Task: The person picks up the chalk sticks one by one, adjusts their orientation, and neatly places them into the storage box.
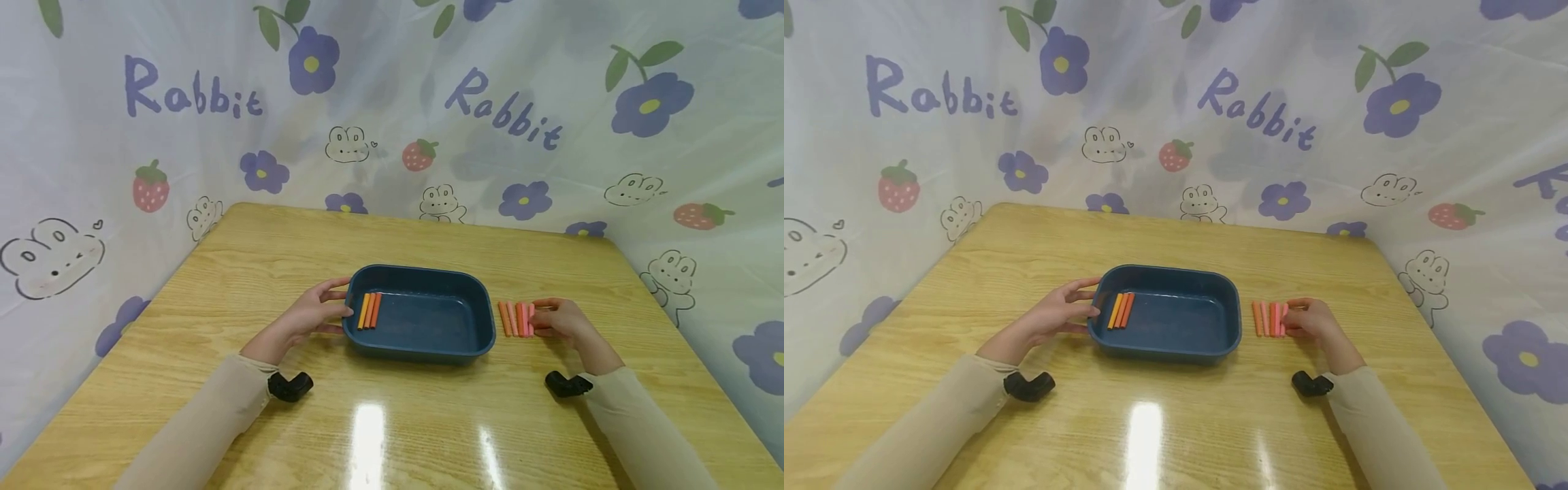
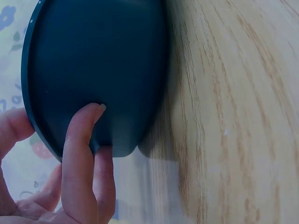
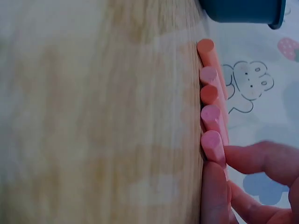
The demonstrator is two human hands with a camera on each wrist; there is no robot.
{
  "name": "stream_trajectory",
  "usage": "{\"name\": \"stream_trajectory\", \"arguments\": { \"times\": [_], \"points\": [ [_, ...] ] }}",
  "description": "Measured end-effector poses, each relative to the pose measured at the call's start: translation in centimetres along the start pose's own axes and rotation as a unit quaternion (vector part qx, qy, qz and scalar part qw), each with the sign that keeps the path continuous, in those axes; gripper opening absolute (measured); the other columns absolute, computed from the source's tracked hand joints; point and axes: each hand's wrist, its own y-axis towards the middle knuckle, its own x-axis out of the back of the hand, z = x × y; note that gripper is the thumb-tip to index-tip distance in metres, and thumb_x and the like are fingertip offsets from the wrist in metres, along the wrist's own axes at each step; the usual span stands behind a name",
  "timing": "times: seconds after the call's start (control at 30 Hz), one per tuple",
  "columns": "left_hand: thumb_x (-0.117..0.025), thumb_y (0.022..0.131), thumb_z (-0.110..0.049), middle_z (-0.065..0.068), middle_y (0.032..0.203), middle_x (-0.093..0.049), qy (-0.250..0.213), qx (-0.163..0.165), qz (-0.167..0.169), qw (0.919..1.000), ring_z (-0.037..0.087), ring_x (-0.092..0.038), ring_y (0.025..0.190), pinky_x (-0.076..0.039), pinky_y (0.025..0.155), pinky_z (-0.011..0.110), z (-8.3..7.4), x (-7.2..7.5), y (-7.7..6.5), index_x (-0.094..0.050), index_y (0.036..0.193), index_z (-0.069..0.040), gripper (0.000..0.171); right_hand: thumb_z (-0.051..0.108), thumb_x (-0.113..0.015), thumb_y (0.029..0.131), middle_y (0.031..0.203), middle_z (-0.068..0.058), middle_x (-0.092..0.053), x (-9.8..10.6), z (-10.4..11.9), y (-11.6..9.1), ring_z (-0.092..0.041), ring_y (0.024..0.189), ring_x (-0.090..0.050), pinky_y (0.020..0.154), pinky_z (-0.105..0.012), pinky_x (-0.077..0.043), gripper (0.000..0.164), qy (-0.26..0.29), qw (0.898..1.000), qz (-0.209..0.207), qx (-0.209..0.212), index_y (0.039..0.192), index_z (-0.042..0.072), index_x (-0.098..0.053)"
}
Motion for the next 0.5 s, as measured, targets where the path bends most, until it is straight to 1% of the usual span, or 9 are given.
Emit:
{"name": "stream_trajectory", "arguments": {
  "times": [0.07,0.13,0.3,0.37,0.43,0.5],
  "points": [
    [-0.057,0.088,0.001,0.022,0.139,-0.034,0.001,-0.001,0.001,1.0,0.038,-0.055,0.107,-0.054,0.076,0.045,-0.05,0.03,-0.01,-0.029,0.146,-0.014,0.066,0.003,-0.059,0.089,0.116,-0.025,-0.05,0.05,0.02,0.09,-0.013,0.079,-0.063,0.073,-0.03,-0.055,0.063,-0.007,1.0,0.002,0.003,0.137,-0.017,-0.025],
    [-0.057,0.089,0.001,0.023,0.139,-0.034,0.002,-0.002,0.001,1.0,0.038,-0.055,0.107,-0.054,0.075,0.044,-0.13,0.02,-0.03,-0.029,0.146,-0.013,0.065,0.003,-0.061,0.087,0.115,-0.024,-0.05,0.13,0.04,0.16,-0.014,0.079,-0.063,0.073,-0.031,-0.055,0.063,-0.001,1.0,0.0,0.003,0.136,-0.017,-0.026],
    [-0.058,0.088,0.001,0.022,0.139,-0.035,0.003,0.0,-0.005,1.0,0.037,-0.056,0.105,-0.054,0.076,0.045,-0.2,-0.04,-0.08,-0.031,0.145,-0.014,0.065,0.001,-0.06,0.086,0.108,-0.016,-0.05,0.17,0.27,0.02,-0.014,0.078,-0.062,0.072,-0.033,-0.055,0.063,0.029,1.0,-0.01,-0.001,0.137,-0.013,-0.026],
    [-0.058,0.088,0.0,0.023,0.139,-0.034,0.003,-0.001,-0.001,1.0,0.037,-0.056,0.106,-0.054,0.076,0.045,-0.12,0.0,-0.11,-0.029,0.146,-0.013,0.066,0.0,-0.059,0.087,0.107,-0.013,-0.052,0.15,0.31,-0.08,-0.013,0.079,-0.062,0.073,-0.032,-0.055,0.064,0.04,0.999,-0.013,-0.003,0.139,-0.011,-0.025],
    [-0.059,0.088,0.0,0.023,0.139,-0.034,0.001,-0.001,0.001,1.0,0.037,-0.056,0.106,-0.054,0.075,0.044,-0.04,0.0,-0.15,-0.029,0.146,-0.013,0.067,0.001,-0.058,0.088,0.104,-0.009,-0.055,0.15,0.31,-0.15,-0.012,0.08,-0.063,0.075,-0.032,-0.055,0.065,0.061,0.998,-0.01,-0.004,0.141,-0.01,-0.022],
    [-0.059,0.088,-0.001,0.024,0.139,-0.033,0.0,-0.004,0.005,1.0,0.037,-0.056,0.106,-0.054,0.075,0.043,0.03,0.0,-0.16,-0.028,0.146,-0.012,0.068,0.001,-0.057,0.09,0.099,-0.004,-0.058,0.16,0.33,-0.21,-0.012,0.08,-0.063,0.076,-0.031,-0.054,0.067,0.1,0.995,-0.008,-0.01,0.143,-0.009,-0.018]
  ]
}}
